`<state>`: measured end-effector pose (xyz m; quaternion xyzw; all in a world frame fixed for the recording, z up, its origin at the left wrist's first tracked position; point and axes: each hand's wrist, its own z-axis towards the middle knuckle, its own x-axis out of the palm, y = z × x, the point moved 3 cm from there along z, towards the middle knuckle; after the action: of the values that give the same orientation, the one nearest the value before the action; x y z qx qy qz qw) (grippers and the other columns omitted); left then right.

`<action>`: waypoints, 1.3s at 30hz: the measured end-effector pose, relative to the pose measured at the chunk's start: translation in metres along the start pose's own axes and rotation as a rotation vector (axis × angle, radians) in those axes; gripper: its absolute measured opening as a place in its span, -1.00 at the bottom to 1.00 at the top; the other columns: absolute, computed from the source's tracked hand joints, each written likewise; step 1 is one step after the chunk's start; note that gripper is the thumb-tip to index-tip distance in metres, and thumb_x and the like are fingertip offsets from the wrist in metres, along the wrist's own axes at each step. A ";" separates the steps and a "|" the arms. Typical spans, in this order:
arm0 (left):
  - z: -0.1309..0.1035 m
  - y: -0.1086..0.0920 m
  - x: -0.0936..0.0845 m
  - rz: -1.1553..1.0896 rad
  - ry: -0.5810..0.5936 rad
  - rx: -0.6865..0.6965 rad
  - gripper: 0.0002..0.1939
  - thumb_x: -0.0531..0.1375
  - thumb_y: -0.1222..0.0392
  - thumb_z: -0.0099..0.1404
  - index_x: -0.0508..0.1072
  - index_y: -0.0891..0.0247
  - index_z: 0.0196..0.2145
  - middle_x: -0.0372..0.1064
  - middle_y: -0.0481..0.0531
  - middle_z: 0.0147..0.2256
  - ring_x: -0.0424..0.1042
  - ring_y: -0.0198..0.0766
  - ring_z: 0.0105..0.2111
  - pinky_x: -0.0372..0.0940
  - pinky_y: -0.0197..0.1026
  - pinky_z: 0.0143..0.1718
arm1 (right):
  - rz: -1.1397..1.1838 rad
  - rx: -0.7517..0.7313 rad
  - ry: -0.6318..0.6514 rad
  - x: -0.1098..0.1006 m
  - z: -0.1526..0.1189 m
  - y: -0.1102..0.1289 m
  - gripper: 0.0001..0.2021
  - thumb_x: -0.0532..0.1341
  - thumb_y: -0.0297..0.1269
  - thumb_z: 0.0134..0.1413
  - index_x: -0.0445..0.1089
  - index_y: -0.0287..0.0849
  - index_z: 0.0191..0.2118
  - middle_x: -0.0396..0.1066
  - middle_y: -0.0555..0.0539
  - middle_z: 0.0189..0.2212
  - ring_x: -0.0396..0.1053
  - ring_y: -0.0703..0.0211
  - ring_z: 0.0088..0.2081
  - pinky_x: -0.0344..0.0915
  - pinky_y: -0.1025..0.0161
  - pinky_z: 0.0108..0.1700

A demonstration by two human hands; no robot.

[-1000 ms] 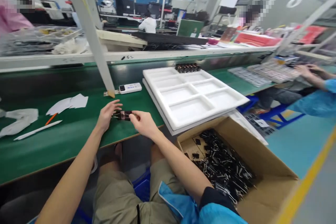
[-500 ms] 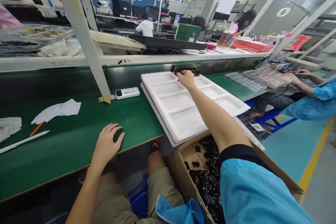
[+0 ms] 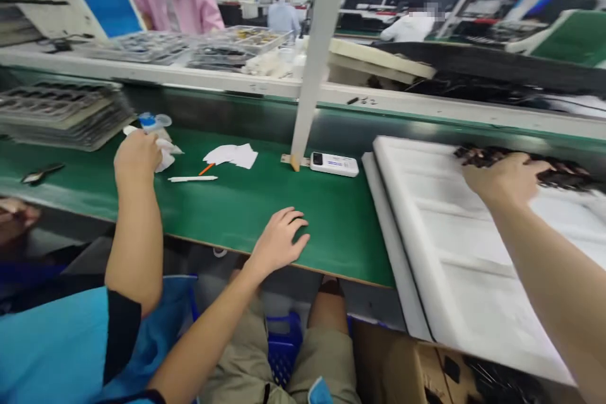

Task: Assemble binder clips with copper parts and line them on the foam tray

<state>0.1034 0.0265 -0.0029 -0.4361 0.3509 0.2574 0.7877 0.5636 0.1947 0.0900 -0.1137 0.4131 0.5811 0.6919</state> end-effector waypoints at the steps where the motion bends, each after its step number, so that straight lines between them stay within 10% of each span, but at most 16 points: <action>1: -0.001 0.001 0.000 0.001 0.000 -0.009 -0.75 0.24 0.17 0.39 0.55 0.24 -0.01 0.48 0.14 0.10 0.30 0.06 0.27 0.22 0.09 0.33 | -0.007 0.024 0.031 -0.004 -0.006 0.017 -0.48 0.43 -0.11 0.07 0.45 -0.20 0.11 0.31 -0.69 0.05 0.45 -0.45 -0.10 0.24 -0.22 -0.24; 5: -0.005 0.001 0.002 -0.002 -0.001 -0.020 -0.75 0.22 0.15 0.41 0.55 0.24 -0.01 0.47 0.15 0.10 0.29 0.06 0.28 0.21 0.09 0.34 | 0.142 -0.544 0.420 -0.032 -0.079 0.146 -0.94 0.23 -0.23 0.24 0.43 -0.02 -0.19 0.51 -0.23 -0.31 0.47 -0.20 -0.27 0.27 -0.03 -0.25; 9: -0.007 -0.001 0.002 -0.013 -0.006 -0.009 -0.74 0.23 0.17 0.39 0.54 0.26 -0.01 0.46 0.17 0.11 0.27 0.08 0.29 0.20 0.09 0.35 | 0.154 -0.928 0.718 -0.029 -0.187 0.278 -0.89 0.21 -0.21 0.29 0.44 -0.09 -0.22 0.53 -0.11 -0.31 0.49 -0.07 -0.27 0.31 0.11 -0.24; 16: -0.003 0.010 -0.009 -0.223 0.015 -0.098 -0.64 0.25 0.29 0.26 0.53 0.32 0.02 0.50 0.27 0.07 0.40 0.08 0.18 0.36 0.05 0.24 | 0.359 -0.701 0.785 0.066 -0.269 0.396 -0.33 0.20 -0.01 0.37 0.11 -0.24 0.43 0.25 -0.33 0.25 0.30 -0.23 0.21 0.28 -0.01 0.20; 25: -0.020 0.026 -0.025 -0.421 -0.088 -0.198 -0.86 0.23 0.32 0.23 0.61 0.16 -0.35 0.61 0.09 -0.18 0.56 -0.06 -0.08 0.48 -0.06 0.02 | 0.549 -0.639 0.719 0.088 -0.267 0.404 -0.73 0.27 -0.09 0.36 0.58 -0.08 0.02 0.40 -0.14 0.15 0.38 -0.13 0.08 0.27 -0.01 0.19; 32: -0.005 0.111 -0.062 -0.787 -0.711 -0.677 -0.82 0.27 0.12 0.31 0.50 0.27 -0.20 0.54 0.10 -0.30 0.50 -0.26 -0.39 0.39 -0.23 -0.36 | 0.656 -0.512 0.552 0.061 -0.275 0.381 -0.73 0.17 -0.14 0.42 0.59 -0.06 0.00 0.55 -0.12 -0.18 0.48 -0.02 -0.15 0.36 0.19 -0.10; 39: 0.065 0.134 -0.055 -0.957 -0.589 -0.520 -0.67 0.39 0.03 0.17 0.46 0.29 -0.24 0.49 0.08 -0.28 0.46 -0.32 -0.39 0.28 -0.33 -0.46 | 0.818 -0.402 0.523 0.035 -0.278 0.353 -0.74 0.15 -0.18 0.40 0.58 -0.05 0.00 0.59 -0.07 -0.10 0.52 -0.01 -0.12 0.39 0.17 -0.04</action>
<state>-0.0050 0.1426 -0.0036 -0.6335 -0.1900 0.0621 0.7475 0.1239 0.1481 0.0034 -0.2151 0.4629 0.8237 0.2470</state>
